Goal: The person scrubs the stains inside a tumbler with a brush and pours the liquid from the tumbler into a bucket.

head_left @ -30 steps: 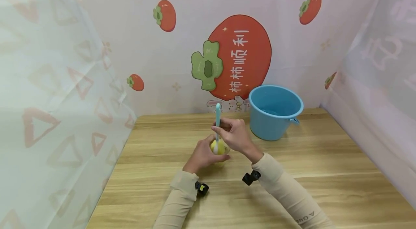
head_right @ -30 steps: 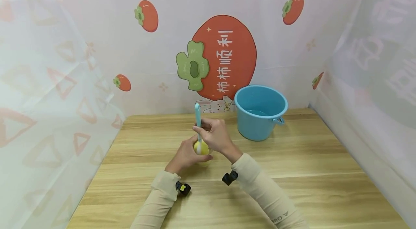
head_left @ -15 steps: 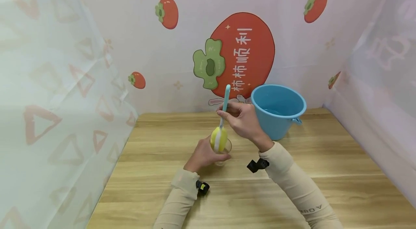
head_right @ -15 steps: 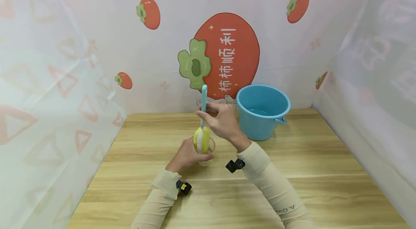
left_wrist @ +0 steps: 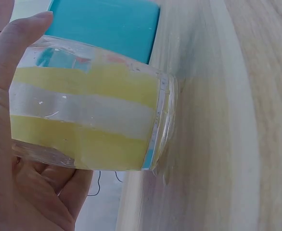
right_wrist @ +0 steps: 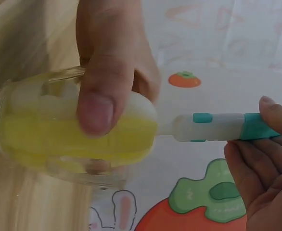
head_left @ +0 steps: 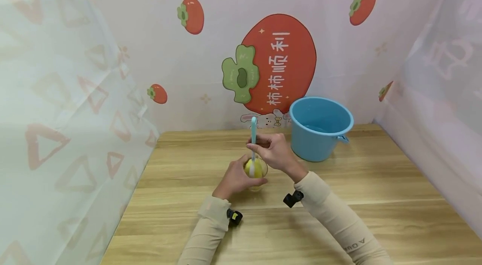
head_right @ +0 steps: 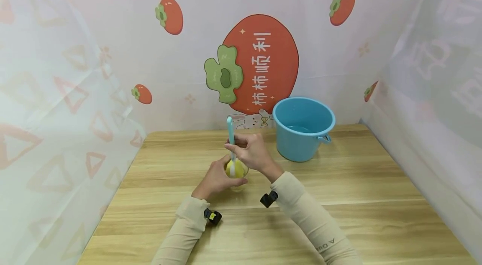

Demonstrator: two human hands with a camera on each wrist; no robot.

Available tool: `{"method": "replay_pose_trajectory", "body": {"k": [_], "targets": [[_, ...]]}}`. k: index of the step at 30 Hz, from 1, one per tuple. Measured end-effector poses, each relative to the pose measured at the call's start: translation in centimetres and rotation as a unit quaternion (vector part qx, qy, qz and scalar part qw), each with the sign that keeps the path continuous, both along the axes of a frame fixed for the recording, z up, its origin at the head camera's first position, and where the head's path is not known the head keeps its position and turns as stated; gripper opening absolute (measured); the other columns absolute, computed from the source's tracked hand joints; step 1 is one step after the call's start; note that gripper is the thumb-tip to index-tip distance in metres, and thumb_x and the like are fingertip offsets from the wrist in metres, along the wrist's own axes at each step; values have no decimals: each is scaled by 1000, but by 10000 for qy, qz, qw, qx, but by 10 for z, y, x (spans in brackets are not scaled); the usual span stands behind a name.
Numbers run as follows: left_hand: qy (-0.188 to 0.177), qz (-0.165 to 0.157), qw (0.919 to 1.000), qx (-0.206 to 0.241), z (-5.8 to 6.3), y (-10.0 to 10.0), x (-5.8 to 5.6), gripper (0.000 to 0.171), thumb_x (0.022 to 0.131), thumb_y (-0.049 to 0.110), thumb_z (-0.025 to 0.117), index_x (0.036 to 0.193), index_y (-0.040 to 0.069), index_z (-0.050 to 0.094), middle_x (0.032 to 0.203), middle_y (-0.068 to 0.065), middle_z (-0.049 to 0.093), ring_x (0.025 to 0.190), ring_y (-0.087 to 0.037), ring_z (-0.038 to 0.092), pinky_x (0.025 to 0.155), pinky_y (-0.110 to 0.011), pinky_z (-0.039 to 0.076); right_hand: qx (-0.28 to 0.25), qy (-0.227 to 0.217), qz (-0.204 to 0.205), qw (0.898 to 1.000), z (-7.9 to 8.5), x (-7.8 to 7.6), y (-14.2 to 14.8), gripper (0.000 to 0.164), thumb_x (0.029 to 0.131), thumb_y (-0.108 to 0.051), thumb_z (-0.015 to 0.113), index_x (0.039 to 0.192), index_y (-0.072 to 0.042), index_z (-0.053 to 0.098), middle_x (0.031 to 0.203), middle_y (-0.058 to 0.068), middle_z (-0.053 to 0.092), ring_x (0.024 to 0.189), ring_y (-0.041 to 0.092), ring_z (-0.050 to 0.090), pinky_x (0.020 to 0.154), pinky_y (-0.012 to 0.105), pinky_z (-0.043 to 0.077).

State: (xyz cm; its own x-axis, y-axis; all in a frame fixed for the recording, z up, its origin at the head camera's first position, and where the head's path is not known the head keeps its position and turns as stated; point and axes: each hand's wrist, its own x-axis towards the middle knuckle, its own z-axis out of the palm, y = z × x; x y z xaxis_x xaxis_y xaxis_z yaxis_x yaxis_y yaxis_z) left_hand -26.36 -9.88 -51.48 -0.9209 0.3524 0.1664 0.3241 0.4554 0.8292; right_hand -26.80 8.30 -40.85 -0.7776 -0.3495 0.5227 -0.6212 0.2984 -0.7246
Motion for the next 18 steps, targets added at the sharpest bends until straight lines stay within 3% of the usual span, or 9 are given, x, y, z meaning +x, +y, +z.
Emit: {"method": "replay_pose_trajectory", "body": {"k": [4, 10, 14, 18], "targets": [[-45, 31, 10000, 18, 0, 0, 2, 68, 75, 52, 94, 129, 25, 62, 94, 3, 71, 80, -14, 66, 68, -32, 57, -77, 166, -3, 9998, 6, 1, 2, 14, 96, -15, 79, 106, -6, 81, 98, 9, 83, 92, 21, 82, 82, 37, 65], [101, -41, 9999, 7, -3, -1, 1, 67, 75, 52, 94, 128, 28, 62, 97, 5, 70, 86, -13, 65, 75, -31, 55, -303, 608, 1, 9977, 34, 4, 7, 14, 94, -10, 80, 107, -5, 80, 99, 10, 82, 91, 22, 82, 82, 35, 65], [258, -121, 9996, 8, -2, -1, -1, 65, 75, 52, 94, 127, 29, 62, 99, 7, 70, 89, -12, 66, 79, -31, 55, -271, 666, 54, 9974, 48, 4, 9, 12, 95, -11, 80, 106, -6, 79, 99, 10, 82, 92, 21, 82, 84, 35, 65], [266, -163, 9995, 48, 0, -1, -1, 63, 76, 50, 94, 126, 30, 62, 99, 9, 71, 92, -12, 67, 83, -33, 55, -149, 651, 80, 9977, 51, 3, 9, 12, 95, -12, 79, 106, -6, 79, 97, 9, 81, 93, 21, 82, 84, 37, 65]]}}
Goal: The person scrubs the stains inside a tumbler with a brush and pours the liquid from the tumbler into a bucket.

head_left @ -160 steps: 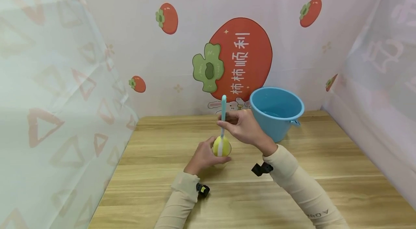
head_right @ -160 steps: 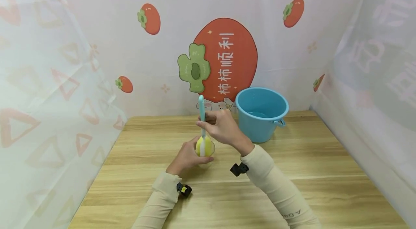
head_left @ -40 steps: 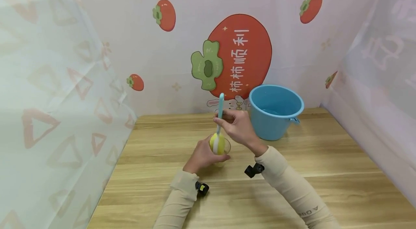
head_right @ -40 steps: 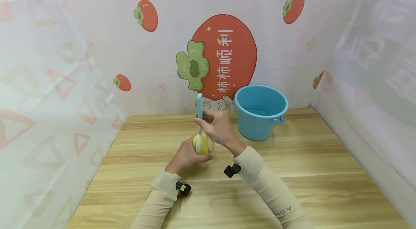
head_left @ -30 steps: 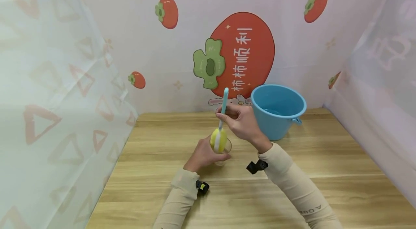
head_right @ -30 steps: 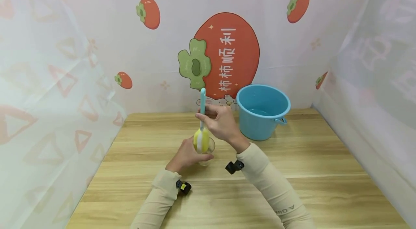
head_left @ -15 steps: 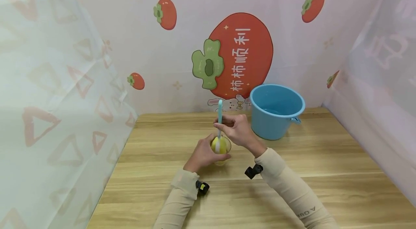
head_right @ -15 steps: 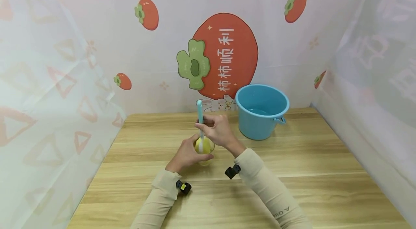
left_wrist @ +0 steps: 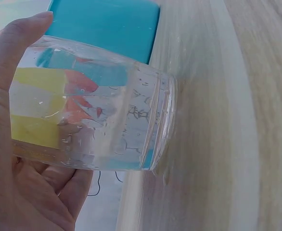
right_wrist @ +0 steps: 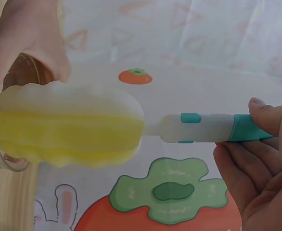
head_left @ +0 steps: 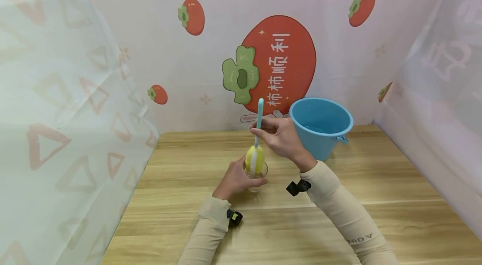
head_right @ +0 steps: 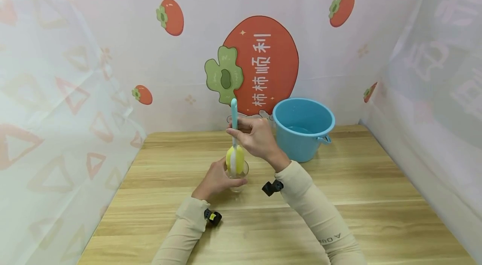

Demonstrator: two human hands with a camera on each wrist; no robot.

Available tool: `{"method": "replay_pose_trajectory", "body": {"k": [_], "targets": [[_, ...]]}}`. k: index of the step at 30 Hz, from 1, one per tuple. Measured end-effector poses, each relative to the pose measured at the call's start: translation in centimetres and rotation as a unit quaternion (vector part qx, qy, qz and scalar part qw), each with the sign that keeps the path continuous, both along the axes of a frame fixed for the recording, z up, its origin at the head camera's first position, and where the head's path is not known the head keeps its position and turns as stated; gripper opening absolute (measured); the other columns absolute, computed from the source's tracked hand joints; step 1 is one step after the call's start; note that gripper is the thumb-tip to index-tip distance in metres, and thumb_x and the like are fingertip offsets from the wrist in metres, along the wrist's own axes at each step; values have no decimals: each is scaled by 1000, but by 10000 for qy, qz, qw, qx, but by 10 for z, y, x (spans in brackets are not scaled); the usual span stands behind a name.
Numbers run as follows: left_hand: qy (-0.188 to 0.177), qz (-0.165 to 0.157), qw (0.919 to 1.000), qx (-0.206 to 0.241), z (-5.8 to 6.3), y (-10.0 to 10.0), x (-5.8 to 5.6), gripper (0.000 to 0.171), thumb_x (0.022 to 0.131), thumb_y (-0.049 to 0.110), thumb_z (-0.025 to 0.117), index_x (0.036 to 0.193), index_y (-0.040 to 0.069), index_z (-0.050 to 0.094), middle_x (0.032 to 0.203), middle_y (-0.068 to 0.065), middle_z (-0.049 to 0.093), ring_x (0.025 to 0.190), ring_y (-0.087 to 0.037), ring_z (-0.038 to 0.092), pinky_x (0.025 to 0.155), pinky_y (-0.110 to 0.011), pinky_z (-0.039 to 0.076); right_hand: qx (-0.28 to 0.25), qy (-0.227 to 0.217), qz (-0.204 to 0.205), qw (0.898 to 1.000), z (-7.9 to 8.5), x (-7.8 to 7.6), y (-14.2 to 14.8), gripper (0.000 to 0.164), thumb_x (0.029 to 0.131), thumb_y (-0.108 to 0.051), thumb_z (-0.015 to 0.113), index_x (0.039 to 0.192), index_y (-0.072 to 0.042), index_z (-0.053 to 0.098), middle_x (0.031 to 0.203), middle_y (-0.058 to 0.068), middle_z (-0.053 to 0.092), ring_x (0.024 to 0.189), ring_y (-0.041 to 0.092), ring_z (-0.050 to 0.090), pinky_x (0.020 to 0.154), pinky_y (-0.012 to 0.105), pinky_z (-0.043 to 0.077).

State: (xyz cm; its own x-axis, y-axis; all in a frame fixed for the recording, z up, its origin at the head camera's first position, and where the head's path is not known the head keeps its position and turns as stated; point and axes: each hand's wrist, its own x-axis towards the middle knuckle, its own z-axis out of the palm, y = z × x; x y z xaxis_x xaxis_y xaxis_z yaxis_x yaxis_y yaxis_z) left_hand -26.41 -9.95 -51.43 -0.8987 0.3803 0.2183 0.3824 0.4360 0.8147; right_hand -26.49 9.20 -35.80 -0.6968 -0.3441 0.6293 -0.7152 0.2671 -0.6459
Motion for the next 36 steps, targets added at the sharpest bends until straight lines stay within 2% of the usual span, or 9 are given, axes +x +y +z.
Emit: {"method": "replay_pose_trajectory", "body": {"k": [4, 10, 15, 18, 22, 27, 32, 36], "targets": [[-68, 35, 10000, -8, 0, 0, 1, 63, 75, 52, 94, 125, 29, 63, 99, 10, 71, 92, -11, 67, 84, -34, 55, 127, 7, -22, 9999, -6, -1, 0, 13, 94, -11, 80, 105, -5, 80, 97, 9, 82, 92, 22, 82, 83, 38, 65], [-174, 121, 9998, -35, 1, -1, 3, 69, 74, 57, 93, 126, 25, 62, 98, 7, 70, 86, -12, 65, 77, -33, 55, 253, 48, 52, 9997, -23, -3, 0, 13, 93, -10, 81, 105, -4, 80, 95, 9, 82, 92, 21, 82, 82, 36, 65], [-150, 108, 9998, -23, 0, -2, 1, 80, 76, 53, 93, 141, 19, 61, 105, 3, 72, 87, -14, 65, 72, -32, 55, 368, -187, 24, 9991, -42, -5, -2, 11, 95, -14, 79, 103, -5, 81, 95, 8, 82, 93, 21, 81, 81, 36, 65], [-160, 112, 9998, -43, -2, -2, 1, 88, 76, 51, 93, 149, 17, 56, 113, 4, 73, 91, -14, 66, 75, -31, 56, 375, -331, -41, 9987, -48, -6, -1, 13, 96, -14, 79, 103, -4, 81, 96, 9, 82, 92, 22, 81, 81, 37, 65], [-202, 187, 9996, -52, -3, -2, 2, 85, 75, 50, 94, 147, 22, 57, 115, 6, 72, 94, -14, 67, 79, -33, 57, 337, -252, -127, 9990, -41, -5, 0, 13, 95, -14, 80, 104, -5, 81, 96, 9, 83, 90, 21, 82, 81, 38, 65], [-272, 165, 9995, 43, -3, -2, 2, 69, 75, 46, 95, 132, 26, 63, 113, 10, 73, 100, -13, 69, 85, -36, 58, 270, -49, -174, 9995, -21, -2, 5, 15, 94, -13, 80, 107, -5, 80, 98, 9, 82, 91, 21, 82, 82, 38, 65], [-187, 134, 9997, -44, -1, -1, 2, 69, 76, 46, 95, 132, 25, 62, 114, 10, 73, 105, -13, 70, 90, -36, 58, 208, 100, -167, 9996, -1, 1, 8, 14, 94, -11, 80, 106, -4, 80, 98, 9, 82, 92, 21, 82, 82, 36, 65], [-168, 122, 9998, -50, 1, 0, 2, 67, 75, 46, 96, 130, 26, 63, 113, 10, 73, 103, -13, 69, 90, -36, 57, 259, 128, -190, 9994, 4, 3, 10, 14, 94, -10, 80, 106, -3, 80, 97, 10, 82, 92, 22, 82, 81, 37, 65]]}}
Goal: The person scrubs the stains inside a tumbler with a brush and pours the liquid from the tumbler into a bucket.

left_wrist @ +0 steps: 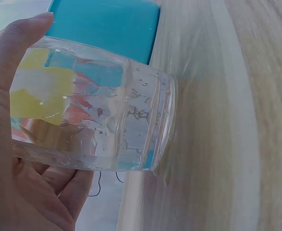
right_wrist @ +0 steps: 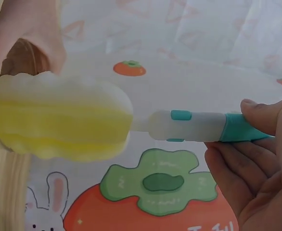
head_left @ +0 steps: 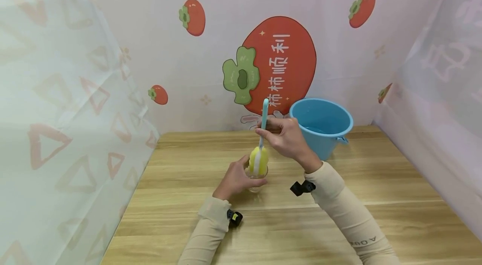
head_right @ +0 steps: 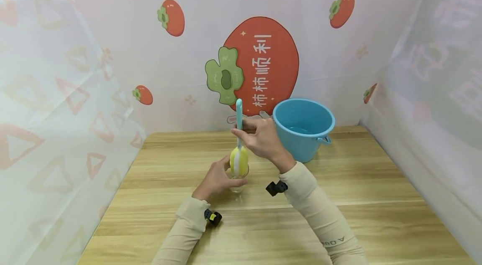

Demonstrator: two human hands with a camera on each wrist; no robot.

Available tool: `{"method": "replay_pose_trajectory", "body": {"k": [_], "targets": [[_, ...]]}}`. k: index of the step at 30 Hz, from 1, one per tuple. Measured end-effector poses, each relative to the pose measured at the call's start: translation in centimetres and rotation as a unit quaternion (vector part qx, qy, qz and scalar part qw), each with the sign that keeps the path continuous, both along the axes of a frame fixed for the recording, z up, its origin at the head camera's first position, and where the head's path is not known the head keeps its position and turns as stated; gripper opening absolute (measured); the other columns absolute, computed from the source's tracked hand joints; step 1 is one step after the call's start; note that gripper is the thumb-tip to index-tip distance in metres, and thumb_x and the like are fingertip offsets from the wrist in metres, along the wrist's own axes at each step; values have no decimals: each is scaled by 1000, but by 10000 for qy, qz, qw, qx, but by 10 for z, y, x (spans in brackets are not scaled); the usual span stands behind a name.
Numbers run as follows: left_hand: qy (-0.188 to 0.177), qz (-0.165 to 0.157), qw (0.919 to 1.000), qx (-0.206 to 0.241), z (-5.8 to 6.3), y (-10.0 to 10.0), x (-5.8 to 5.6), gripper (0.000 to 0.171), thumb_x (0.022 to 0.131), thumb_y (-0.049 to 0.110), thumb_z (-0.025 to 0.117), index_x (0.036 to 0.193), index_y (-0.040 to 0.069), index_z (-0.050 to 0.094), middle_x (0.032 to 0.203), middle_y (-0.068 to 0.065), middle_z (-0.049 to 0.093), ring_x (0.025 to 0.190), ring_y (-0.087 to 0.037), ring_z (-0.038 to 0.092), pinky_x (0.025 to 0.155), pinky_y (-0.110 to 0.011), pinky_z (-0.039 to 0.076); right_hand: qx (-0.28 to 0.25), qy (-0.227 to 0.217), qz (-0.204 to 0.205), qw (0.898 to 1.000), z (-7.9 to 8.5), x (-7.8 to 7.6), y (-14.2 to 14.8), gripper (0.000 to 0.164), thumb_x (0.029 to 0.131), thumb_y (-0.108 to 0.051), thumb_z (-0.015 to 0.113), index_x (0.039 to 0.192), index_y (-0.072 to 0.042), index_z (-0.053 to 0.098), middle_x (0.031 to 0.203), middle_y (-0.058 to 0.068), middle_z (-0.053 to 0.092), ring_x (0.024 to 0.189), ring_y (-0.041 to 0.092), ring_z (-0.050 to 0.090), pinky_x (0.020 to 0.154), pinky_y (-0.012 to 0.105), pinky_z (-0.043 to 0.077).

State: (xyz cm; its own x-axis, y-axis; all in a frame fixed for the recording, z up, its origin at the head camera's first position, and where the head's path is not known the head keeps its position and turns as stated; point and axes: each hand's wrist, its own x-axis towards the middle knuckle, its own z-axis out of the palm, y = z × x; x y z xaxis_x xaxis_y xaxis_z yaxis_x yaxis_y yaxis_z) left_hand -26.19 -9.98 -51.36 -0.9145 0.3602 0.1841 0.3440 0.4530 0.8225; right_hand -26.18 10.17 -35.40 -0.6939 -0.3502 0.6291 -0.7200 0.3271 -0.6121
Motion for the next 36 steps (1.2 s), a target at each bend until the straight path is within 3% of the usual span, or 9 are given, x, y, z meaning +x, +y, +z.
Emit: {"method": "replay_pose_trajectory", "body": {"k": [4, 11, 16, 22, 31, 36], "targets": [[-36, -3, 10000, -43, 0, 0, 0, 69, 74, 53, 94, 129, 27, 63, 116, 11, 72, 105, -15, 69, 89, -36, 58, 146, -20, -119, 9998, -9, 0, 0, 15, 93, -9, 81, 106, -3, 80, 97, 10, 82, 90, 22, 82, 80, 38, 65], [-24, -50, 10000, -60, -2, 0, -2, 82, 75, 56, 92, 144, 28, 59, 140, 10, 67, 136, -28, 63, 106, -49, 55, 369, -201, -224, 9989, -40, 0, 0, 14, 95, -14, 80, 105, -5, 81, 97, 8, 83, 89, 19, 82, 79, 36, 65], [81, -113, 9999, 1, -2, 1, -2, 79, 76, 52, 93, 143, 29, 60, 138, 9, 68, 138, -31, 62, 109, -52, 54, 269, -344, -321, 9985, -50, 1, 0, 16, 96, -16, 80, 105, -4, 82, 97, 9, 83, 89, 19, 82, 78, 35, 65], [-60, -56, 9999, 88, 1, 1, 1, 78, 76, 48, 94, 144, 28, 59, 135, 9, 69, 134, -29, 63, 106, -52, 54, 146, -178, -285, 9993, -36, 4, 0, 13, 94, -13, 80, 104, -4, 81, 96, 10, 83, 88, 21, 82, 78, 38, 65], [11, 51, 10000, -25, -3, 0, -1, 73, 71, 58, 94, 129, 26, 63, 113, 12, 72, 102, -12, 68, 89, -37, 57, -8, -42, -90, 10000, 0, 10, -1, 16, 93, -9, 81, 105, 1, 80, 97, 12, 82, 90, 24, 82, 80, 40, 65], [83, -60, 9999, 33, -2, -1, -1, 75, 73, 57, 94, 134, 26, 62, 121, 11, 72, 112, -15, 69, 96, -41, 58, 218, -123, -145, 9996, -4, 10, -1, 16, 94, -10, 80, 107, -1, 80, 97, 11, 82, 90, 23, 82, 80, 39, 65]]}}
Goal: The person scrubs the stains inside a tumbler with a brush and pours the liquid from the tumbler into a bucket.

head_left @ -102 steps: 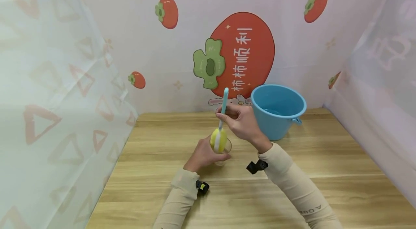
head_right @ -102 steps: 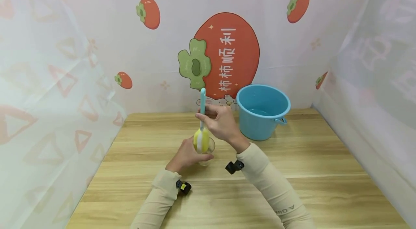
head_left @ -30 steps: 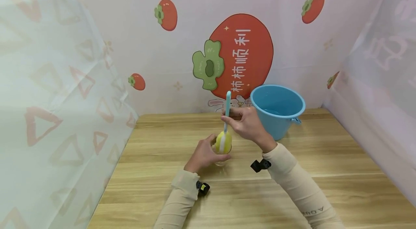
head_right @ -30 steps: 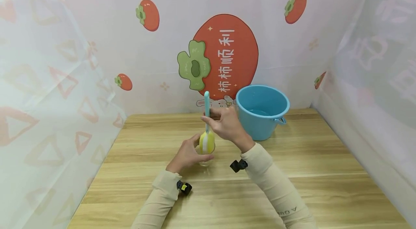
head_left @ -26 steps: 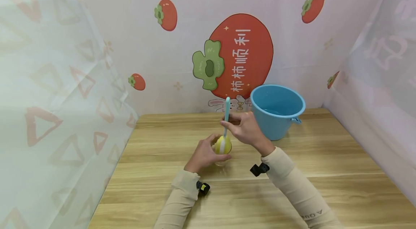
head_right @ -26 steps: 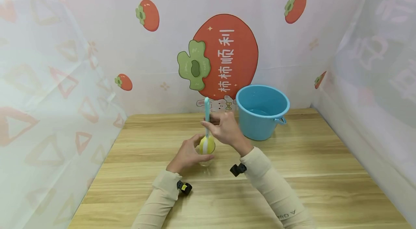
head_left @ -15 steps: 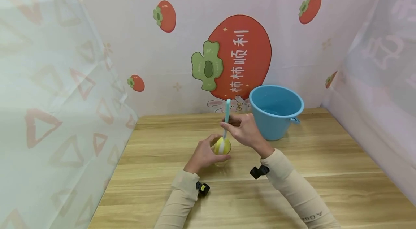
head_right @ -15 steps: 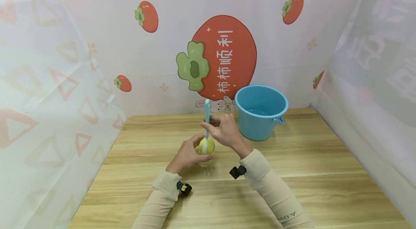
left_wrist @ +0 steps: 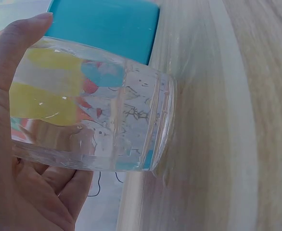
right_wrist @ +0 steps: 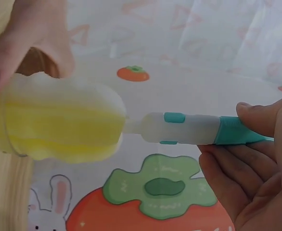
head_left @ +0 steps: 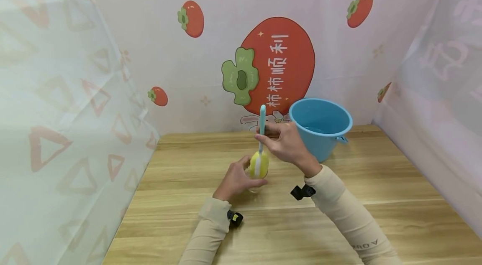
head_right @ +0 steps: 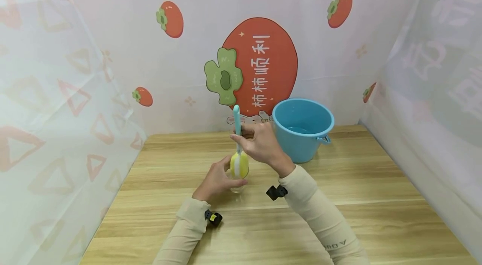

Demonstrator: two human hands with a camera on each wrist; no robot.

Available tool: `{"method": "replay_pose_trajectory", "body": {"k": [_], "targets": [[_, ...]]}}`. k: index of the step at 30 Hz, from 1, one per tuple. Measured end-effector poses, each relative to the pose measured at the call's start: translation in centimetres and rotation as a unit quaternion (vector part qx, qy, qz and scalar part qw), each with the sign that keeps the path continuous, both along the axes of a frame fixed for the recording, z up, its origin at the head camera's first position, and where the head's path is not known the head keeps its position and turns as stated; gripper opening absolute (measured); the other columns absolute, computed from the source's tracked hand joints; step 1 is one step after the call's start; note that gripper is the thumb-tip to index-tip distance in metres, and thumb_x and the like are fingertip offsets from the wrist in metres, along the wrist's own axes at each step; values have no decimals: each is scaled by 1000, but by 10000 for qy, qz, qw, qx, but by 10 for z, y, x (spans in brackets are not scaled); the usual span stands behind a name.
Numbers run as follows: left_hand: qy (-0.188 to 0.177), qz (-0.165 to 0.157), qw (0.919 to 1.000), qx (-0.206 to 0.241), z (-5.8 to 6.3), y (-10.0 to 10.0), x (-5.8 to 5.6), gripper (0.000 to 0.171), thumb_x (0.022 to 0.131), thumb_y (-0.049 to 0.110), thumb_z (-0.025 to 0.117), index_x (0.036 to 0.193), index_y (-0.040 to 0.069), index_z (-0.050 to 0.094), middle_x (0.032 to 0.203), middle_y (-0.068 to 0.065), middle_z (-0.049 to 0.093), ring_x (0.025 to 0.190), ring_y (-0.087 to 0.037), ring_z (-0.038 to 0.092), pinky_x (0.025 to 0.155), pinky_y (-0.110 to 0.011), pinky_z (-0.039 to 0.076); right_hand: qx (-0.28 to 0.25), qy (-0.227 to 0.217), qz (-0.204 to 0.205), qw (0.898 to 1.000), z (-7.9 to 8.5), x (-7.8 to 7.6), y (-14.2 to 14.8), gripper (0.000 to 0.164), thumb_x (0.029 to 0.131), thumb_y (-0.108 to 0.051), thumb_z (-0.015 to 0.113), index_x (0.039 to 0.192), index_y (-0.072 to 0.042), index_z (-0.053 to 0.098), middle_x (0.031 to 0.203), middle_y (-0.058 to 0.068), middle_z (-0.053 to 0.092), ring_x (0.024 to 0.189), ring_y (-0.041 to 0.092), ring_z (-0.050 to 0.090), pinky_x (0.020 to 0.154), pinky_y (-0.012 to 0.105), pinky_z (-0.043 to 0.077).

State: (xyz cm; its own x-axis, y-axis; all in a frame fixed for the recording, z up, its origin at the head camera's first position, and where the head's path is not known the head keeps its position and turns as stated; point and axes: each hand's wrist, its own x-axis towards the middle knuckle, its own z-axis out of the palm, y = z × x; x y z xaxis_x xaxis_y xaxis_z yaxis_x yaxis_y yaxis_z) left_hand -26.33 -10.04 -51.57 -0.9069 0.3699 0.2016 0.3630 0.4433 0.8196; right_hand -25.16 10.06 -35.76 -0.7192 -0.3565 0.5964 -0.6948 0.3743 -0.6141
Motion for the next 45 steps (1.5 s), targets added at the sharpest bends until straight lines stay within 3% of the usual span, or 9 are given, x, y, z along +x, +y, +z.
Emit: {"method": "replay_pose_trajectory", "body": {"k": [5, 12, 15, 21, 33, 38, 45], "targets": [[-97, -42, 9999, 23, 0, 1, 0, 82, 75, 58, 92, 143, 27, 59, 136, 10, 69, 133, -25, 64, 108, -51, 54, 80, -90, -37, 9999, -20, -2, 0, 13, 94, -11, 80, 105, -3, 81, 96, 9, 82, 90, 20, 82, 79, 37, 65], [-199, -42, 9998, 87, -1, 2, 1, 81, 75, 54, 93, 144, 28, 59, 144, 9, 65, 141, -31, 59, 114, -55, 49, 1, -351, -106, 9993, -45, -3, 0, 12, 96, -15, 79, 102, -5, 82, 96, 8, 83, 88, 18, 81, 78, 34, 65], [-155, -3, 9999, 53, 1, 2, 1, 79, 76, 51, 94, 143, 29, 59, 142, 9, 66, 140, -30, 60, 112, -54, 51, -49, -216, -64, 9997, -44, -2, -1, 13, 96, -15, 79, 102, -4, 82, 95, 8, 83, 87, 19, 82, 77, 34, 65], [-169, 82, 9998, -29, 2, 1, 1, 81, 75, 53, 94, 144, 28, 59, 136, 10, 69, 128, -24, 65, 101, -46, 56, -58, 83, -8, 9999, -26, -2, -1, 15, 95, -12, 80, 105, -1, 81, 96, 10, 82, 89, 21, 82, 78, 35, 65], [-85, -9, 9999, 56, 2, 1, 0, 69, 73, 53, 95, 127, 25, 63, 113, 11, 73, 106, -16, 69, 95, -43, 57, -42, 98, 51, 9999, 5, 6, 1, 16, 93, -11, 81, 107, -4, 81, 96, 9, 82, 90, 21, 82, 80, 39, 65], [-32, -12, 10000, 13, 0, 2, -1, 77, 74, 54, 94, 138, 25, 61, 122, 11, 72, 115, -16, 68, 101, -46, 57, 37, -105, 23, 9999, -2, 6, 1, 16, 94, -12, 81, 107, -3, 81, 94, 8, 82, 89, 20, 82, 80, 38, 65], [-74, 1, 10000, 34, -1, 3, 1, 81, 76, 52, 94, 143, 25, 60, 141, 6, 68, 133, -27, 64, 108, -52, 54, 39, -365, -35, 9993, -33, 4, -2, 10, 95, -16, 80, 101, -8, 81, 93, 5, 82, 86, 17, 81, 78, 35, 65]]}}
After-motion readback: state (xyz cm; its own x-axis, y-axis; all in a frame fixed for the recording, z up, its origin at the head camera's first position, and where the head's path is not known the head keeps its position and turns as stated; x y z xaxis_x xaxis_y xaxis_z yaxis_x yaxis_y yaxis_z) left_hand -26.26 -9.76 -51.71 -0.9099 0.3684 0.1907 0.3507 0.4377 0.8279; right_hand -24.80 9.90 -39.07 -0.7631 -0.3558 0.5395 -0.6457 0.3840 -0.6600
